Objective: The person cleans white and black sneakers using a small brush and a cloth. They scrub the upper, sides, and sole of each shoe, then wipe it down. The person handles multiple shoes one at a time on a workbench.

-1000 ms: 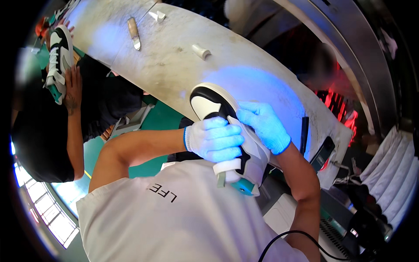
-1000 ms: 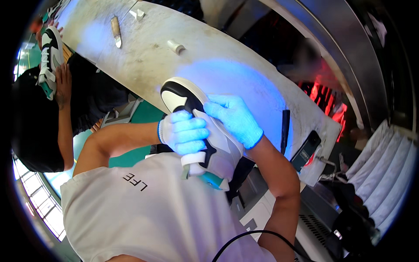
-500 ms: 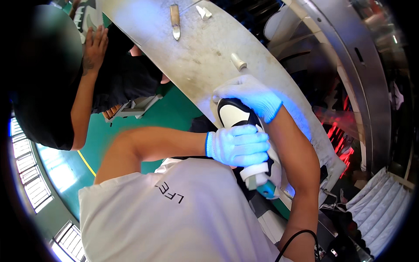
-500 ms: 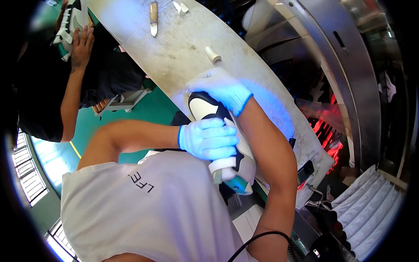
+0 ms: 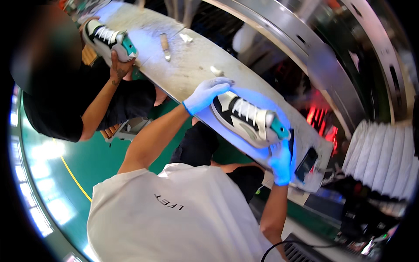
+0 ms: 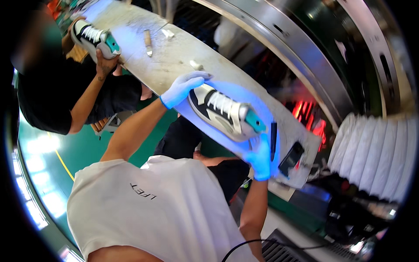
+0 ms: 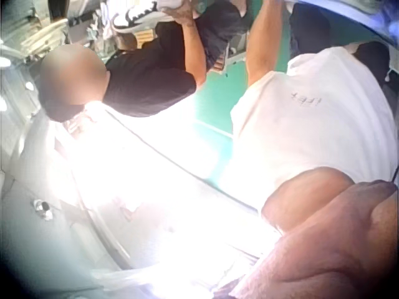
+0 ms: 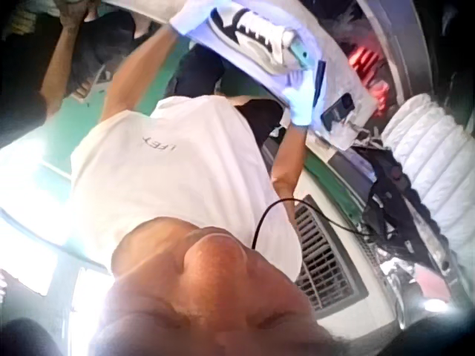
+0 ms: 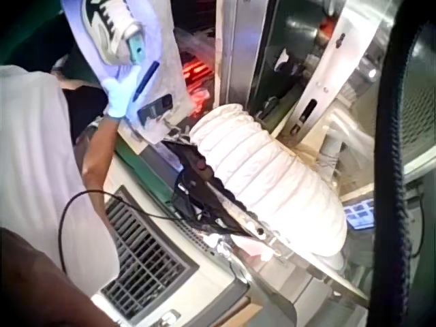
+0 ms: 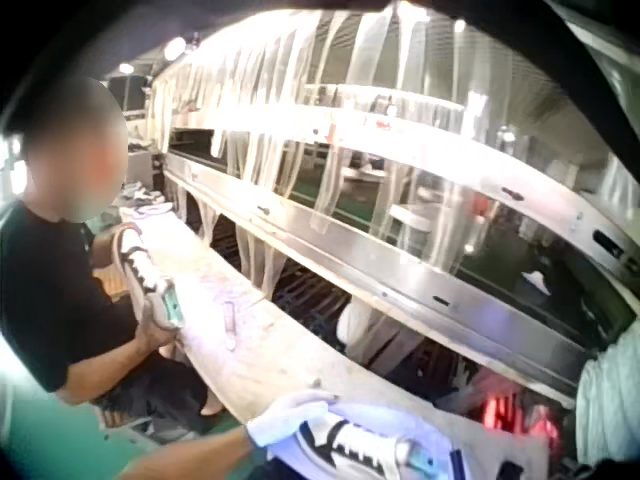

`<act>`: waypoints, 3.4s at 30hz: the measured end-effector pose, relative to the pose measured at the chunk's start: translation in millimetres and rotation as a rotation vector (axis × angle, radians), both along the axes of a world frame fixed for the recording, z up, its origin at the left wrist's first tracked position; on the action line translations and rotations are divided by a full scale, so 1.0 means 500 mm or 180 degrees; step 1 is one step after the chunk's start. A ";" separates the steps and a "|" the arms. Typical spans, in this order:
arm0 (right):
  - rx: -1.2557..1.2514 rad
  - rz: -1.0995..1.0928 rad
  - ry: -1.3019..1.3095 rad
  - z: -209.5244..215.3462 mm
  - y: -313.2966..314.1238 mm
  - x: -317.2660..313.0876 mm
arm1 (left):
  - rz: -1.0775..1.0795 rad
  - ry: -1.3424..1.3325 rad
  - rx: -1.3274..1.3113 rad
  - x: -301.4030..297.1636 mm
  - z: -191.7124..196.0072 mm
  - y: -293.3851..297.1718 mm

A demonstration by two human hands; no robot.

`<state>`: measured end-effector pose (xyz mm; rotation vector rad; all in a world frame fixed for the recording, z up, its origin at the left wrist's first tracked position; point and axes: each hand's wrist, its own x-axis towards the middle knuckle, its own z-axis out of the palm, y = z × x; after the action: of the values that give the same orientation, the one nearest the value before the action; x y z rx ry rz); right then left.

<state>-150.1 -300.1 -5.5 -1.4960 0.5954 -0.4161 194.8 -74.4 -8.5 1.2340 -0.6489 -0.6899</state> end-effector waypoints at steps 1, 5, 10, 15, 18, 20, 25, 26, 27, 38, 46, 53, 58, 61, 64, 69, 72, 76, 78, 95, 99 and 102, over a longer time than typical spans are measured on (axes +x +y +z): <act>-0.0704 0.0040 0.0180 -0.049 0.001 0.004 | -0.0431 -0.0026 0.0076 -0.003 0.006 -0.016; -0.0156 -0.0508 -0.0828 -0.035 0.010 0.093 | -0.0790 0.1405 -0.0087 -0.011 -0.045 -0.006; -0.0226 -0.0273 -0.0855 -0.011 0.006 0.094 | -0.0129 0.0351 -0.0031 -0.086 -0.012 0.015; 0.0130 -0.0193 -0.0882 -0.015 0.014 0.086 | 0.0006 0.1277 0.0915 -0.048 0.045 -0.041; 0.0050 -0.0285 -0.0853 -0.019 0.008 0.099 | 0.0088 0.1776 0.0642 -0.019 0.006 -0.048; -0.0098 -0.0404 -0.0817 -0.010 0.010 0.105 | 0.0099 0.1895 0.0233 -0.020 -0.021 -0.037; -0.0073 -0.0615 -0.0444 -0.035 -0.038 0.099 | -0.1044 -0.0439 0.0129 -0.048 -0.009 0.047; 0.0069 -0.0579 -0.0353 -0.038 -0.042 0.095 | -0.1399 -0.0045 0.0309 -0.043 0.032 0.062; 0.0201 -0.0531 -0.0259 -0.040 -0.044 0.094 | -0.1654 0.0246 0.0189 -0.034 0.026 0.068; 0.0610 -0.0747 -0.0657 -0.006 0.006 0.119 | -0.0790 -0.1917 0.1692 -0.125 0.145 -0.001; -0.1048 -0.1002 -0.0090 -0.013 -0.042 0.103 | -0.0791 -0.3127 0.2137 -0.182 0.215 -0.139; -0.3209 -0.1919 0.1797 -0.067 -0.077 -0.052 | -0.0508 -0.4572 0.2015 -0.158 0.176 -0.135; -0.2390 -0.1249 0.1121 -0.019 -0.007 -0.080 | -0.0691 -0.4124 0.2543 -0.160 0.194 -0.148; -0.1843 -0.1134 0.0297 -0.052 0.040 -0.100 | -0.0697 -0.4082 0.2452 -0.149 0.189 -0.146; -0.1823 -0.0948 0.0404 -0.024 0.068 -0.081 | -0.0739 -0.4044 0.2480 -0.147 0.189 -0.150; -0.2041 -0.0910 0.0356 -0.022 0.066 -0.069 | -0.0739 -0.4066 0.2463 -0.143 0.190 -0.155; -0.1963 -0.0936 0.0316 -0.019 0.065 -0.056 | -0.0723 -0.4057 0.2529 -0.143 0.189 -0.157; -0.1751 -0.0960 0.0290 -0.015 0.065 -0.051 | -0.0717 -0.4010 0.2440 -0.135 0.181 -0.155; -0.1784 -0.0957 0.0307 -0.015 0.065 -0.050 | -0.0744 -0.3988 0.2425 -0.132 0.177 -0.156; -0.3561 -0.1608 0.1404 0.025 -0.030 -0.063 | -0.0134 -0.3935 0.1185 -0.160 0.149 -0.089; -0.0465 -0.1206 -0.0569 0.067 0.035 -0.034 | 0.0077 -0.4406 0.0217 -0.181 0.132 -0.038; 0.0762 -0.0260 -0.0974 -0.021 0.120 0.032 | 0.0329 -0.4562 -0.0577 -0.172 0.110 0.021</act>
<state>-133.9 -240.2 -15.8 -1.1544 0.4461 -0.6029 109.0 -64.1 46.6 1.4548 -1.7329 0.4796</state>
